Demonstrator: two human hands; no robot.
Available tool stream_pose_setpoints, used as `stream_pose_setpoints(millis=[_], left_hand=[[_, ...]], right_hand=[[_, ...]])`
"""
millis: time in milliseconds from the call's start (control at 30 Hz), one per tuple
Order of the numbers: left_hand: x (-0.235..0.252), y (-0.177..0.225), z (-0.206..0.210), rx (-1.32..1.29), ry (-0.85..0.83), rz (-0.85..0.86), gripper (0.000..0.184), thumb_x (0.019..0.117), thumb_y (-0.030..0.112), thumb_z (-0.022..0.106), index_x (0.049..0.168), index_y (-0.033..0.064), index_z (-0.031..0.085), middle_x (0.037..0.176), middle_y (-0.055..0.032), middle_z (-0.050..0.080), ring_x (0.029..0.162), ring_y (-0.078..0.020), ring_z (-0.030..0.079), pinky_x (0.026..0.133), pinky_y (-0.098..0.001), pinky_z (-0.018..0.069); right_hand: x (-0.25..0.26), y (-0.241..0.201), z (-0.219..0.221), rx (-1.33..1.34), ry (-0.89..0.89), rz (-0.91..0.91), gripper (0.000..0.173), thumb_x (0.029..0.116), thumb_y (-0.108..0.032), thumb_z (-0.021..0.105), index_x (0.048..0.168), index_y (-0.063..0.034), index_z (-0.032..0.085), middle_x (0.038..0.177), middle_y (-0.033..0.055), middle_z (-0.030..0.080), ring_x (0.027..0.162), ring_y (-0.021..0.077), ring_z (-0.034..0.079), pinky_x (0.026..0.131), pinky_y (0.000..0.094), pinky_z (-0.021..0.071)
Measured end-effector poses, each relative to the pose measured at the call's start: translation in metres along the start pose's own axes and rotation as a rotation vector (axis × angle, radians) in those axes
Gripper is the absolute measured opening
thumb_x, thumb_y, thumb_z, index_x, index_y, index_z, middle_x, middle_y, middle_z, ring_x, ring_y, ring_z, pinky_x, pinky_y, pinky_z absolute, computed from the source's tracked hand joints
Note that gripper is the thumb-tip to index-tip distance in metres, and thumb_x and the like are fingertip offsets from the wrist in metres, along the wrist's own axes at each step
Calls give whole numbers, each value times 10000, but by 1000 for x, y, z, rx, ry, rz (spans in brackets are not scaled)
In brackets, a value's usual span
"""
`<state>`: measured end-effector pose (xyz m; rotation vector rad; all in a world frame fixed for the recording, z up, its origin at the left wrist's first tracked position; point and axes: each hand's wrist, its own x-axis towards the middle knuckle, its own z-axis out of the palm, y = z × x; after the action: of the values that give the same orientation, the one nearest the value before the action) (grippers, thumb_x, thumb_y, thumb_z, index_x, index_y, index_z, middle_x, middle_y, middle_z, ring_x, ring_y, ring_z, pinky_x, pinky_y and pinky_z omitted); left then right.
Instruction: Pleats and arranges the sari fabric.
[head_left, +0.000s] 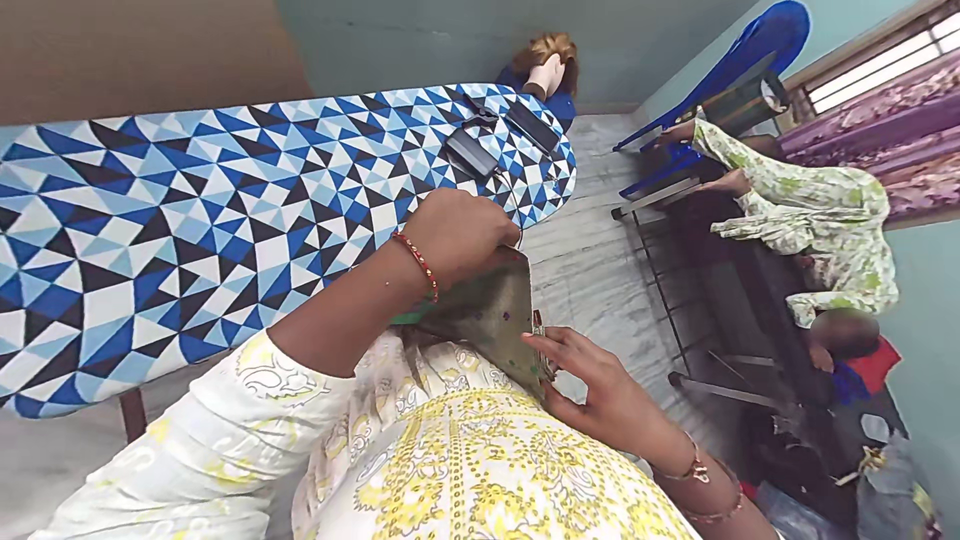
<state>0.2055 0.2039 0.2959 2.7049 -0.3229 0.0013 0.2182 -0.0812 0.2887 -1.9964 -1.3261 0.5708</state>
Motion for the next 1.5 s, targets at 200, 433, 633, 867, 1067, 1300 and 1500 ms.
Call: stream_pose_setpoints(millis=[200, 433, 633, 867, 1067, 1300, 1500], left_hand=[[-12, -3, 1, -6, 183, 34, 183, 944, 282, 708, 889, 111, 743, 777, -89, 672, 698, -304, 681, 556, -516, 488], [-45, 10, 10, -182, 303, 204, 179, 916, 255, 633, 922, 143, 771, 749, -16, 638, 632, -176, 635, 526, -385, 513], [-58, 54, 46, -288, 264, 284, 211, 959, 227, 613, 911, 64, 739, 765, -87, 655, 654, -249, 668, 539, -410, 535], [-60, 65, 70, -301, 274, 267, 202, 952, 207, 612, 923, 64, 752, 750, -82, 641, 626, -236, 654, 517, -376, 521], [-61, 69, 83, -350, 313, 251, 194, 950, 176, 609, 949, 47, 754, 788, -99, 668, 666, -245, 678, 566, -381, 554], [-62, 70, 84, -349, 316, 268, 186, 954, 157, 611, 958, 37, 754, 792, -108, 675, 667, -249, 682, 569, -379, 556], [-65, 68, 81, -331, 299, 255, 186, 961, 146, 600, 959, 33, 748, 798, -111, 670, 677, -260, 682, 574, -393, 557]], right_hand=[[-5, 5, 0, 103, 59, 110, 574, 860, -75, 673, 1415, 25, 565, 1297, 195, 610, 966, 65, 668, 816, 186, 568], [-2, 14, -12, 307, 215, 254, 635, 827, -33, 668, 1427, 90, 503, 1319, 159, 595, 968, 53, 685, 839, 208, 596], [10, 12, -10, 433, 289, 299, 641, 822, 1, 674, 1424, 113, 484, 1287, 150, 608, 968, 88, 700, 835, 237, 609], [11, 13, 1, 529, 312, 298, 607, 853, 14, 651, 1420, 124, 467, 1316, 154, 606, 937, 85, 699, 775, 233, 610], [12, 11, 6, 544, 334, 277, 624, 851, 11, 648, 1425, 139, 439, 1326, 139, 623, 956, 62, 692, 813, 217, 594], [14, 8, 14, 596, 352, 270, 633, 862, 6, 657, 1432, 145, 418, 1342, 136, 612, 994, 67, 690, 845, 225, 593], [19, 5, 20, 606, 324, 233, 608, 895, -14, 628, 1438, 142, 405, 1371, 129, 595, 986, 53, 682, 805, 213, 587]])
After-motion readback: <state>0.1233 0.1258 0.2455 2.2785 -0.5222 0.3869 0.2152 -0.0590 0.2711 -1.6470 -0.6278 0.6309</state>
